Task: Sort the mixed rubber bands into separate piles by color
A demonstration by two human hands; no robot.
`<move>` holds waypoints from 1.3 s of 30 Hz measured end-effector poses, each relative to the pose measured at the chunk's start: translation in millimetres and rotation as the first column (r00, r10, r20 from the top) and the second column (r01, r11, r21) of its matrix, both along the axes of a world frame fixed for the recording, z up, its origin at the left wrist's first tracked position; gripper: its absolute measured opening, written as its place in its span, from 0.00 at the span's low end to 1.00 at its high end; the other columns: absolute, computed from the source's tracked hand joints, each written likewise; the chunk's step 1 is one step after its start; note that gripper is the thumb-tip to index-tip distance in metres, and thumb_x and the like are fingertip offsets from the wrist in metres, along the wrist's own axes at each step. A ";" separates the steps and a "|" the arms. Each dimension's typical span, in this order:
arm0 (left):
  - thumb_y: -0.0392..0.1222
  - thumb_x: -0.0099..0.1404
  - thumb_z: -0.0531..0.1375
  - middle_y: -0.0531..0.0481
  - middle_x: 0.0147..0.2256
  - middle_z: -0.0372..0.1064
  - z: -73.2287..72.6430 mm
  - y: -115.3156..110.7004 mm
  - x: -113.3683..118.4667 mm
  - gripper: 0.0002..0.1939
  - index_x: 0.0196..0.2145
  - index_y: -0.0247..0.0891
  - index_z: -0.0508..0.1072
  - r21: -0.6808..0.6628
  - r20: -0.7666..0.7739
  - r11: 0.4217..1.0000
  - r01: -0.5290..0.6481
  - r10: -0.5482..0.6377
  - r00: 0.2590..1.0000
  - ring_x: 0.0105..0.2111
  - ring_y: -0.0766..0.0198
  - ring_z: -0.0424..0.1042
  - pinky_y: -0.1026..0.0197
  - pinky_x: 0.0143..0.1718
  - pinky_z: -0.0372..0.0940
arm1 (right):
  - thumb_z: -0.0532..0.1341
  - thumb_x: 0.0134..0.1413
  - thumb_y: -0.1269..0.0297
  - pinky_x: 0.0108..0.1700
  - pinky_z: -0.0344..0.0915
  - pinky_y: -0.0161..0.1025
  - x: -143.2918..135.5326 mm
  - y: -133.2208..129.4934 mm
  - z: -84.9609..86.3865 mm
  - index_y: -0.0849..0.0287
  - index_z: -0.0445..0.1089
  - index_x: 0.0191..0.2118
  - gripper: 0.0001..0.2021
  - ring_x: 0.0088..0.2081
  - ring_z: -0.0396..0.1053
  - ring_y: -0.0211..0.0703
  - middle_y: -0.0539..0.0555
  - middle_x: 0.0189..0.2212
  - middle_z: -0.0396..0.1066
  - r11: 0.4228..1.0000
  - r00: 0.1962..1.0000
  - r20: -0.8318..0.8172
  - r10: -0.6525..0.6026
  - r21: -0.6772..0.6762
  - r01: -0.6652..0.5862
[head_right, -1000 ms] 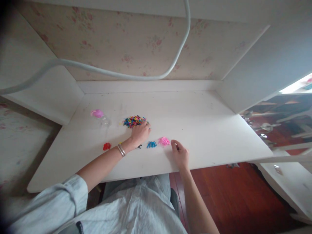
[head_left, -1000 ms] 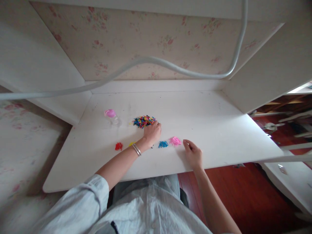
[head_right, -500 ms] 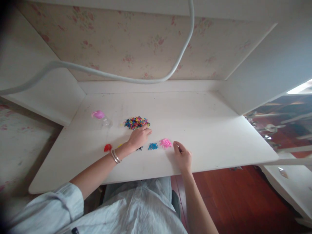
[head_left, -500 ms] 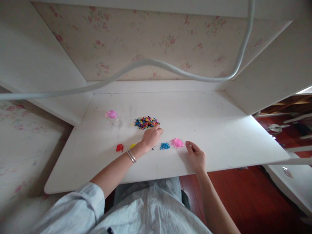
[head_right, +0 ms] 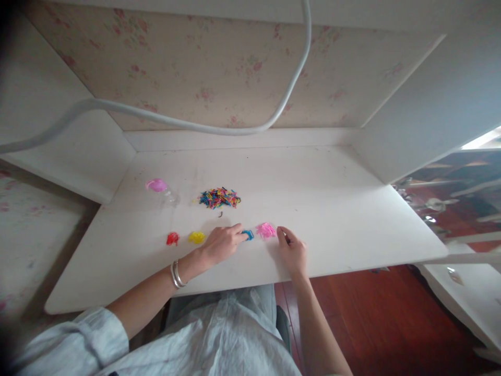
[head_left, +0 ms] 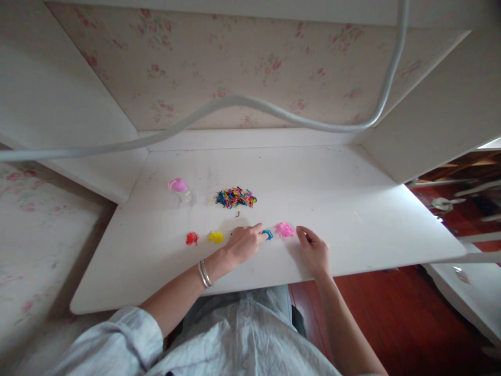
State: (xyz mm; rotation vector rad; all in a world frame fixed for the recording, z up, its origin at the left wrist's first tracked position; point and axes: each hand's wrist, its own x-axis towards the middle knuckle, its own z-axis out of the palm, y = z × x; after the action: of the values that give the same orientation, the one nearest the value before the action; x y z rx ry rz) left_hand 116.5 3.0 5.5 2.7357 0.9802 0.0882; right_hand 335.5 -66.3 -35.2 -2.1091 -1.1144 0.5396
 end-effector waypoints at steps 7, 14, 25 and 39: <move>0.42 0.68 0.49 0.51 0.33 0.70 4.1 -6.7 -36.2 0.13 0.41 0.44 0.74 -0.030 0.327 0.960 -0.277 0.271 0.905 0.30 0.68 0.70 0.67 0.29 0.61 | 0.54 0.51 0.43 0.30 0.58 0.33 0.9 -2.3 1.0 0.60 0.76 0.42 0.27 0.27 0.66 0.39 0.52 0.24 0.72 1.000 1.000 -0.014 -0.018 0.023 0.019; 0.44 0.66 0.53 0.49 0.31 0.70 2.1 -30.6 -126.8 0.12 0.38 0.38 0.74 -0.127 0.539 0.784 -0.607 0.569 0.622 0.29 0.67 0.68 0.66 0.34 0.63 | 0.54 0.51 0.43 0.25 0.56 0.30 4.7 5.4 14.6 0.61 0.77 0.38 0.26 0.21 0.63 0.36 0.49 0.18 0.68 0.996 0.996 0.033 0.083 0.007 -0.084; 0.49 0.64 0.55 0.50 0.31 0.71 -41.7 -54.9 -179.2 0.14 0.37 0.37 0.74 -0.251 0.531 0.516 -0.819 0.781 0.329 0.30 0.65 0.68 0.64 0.34 0.63 | 0.49 0.59 0.52 0.35 0.60 0.33 -77.2 76.3 44.3 0.44 0.73 0.46 0.18 0.34 0.71 0.40 0.50 0.34 0.76 0.802 0.731 0.354 0.584 -0.389 -0.452; 0.46 0.65 0.54 0.49 0.30 0.71 -37.2 -55.0 -179.5 0.13 0.37 0.36 0.74 -0.252 0.537 0.577 -0.777 0.752 0.383 0.29 0.66 0.68 0.64 0.34 0.63 | 0.44 0.64 0.52 0.36 0.59 0.37 -98.1 110.0 36.7 0.49 0.69 0.51 0.21 0.38 0.72 0.46 0.58 0.39 0.74 0.788 0.666 0.448 0.597 -0.486 -0.379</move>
State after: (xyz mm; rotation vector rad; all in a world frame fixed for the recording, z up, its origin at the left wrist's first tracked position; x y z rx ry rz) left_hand -63.0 -52.0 -31.7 1.7519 1.9078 1.0714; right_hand 237.4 43.8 1.5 -2.3425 -2.1449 0.3462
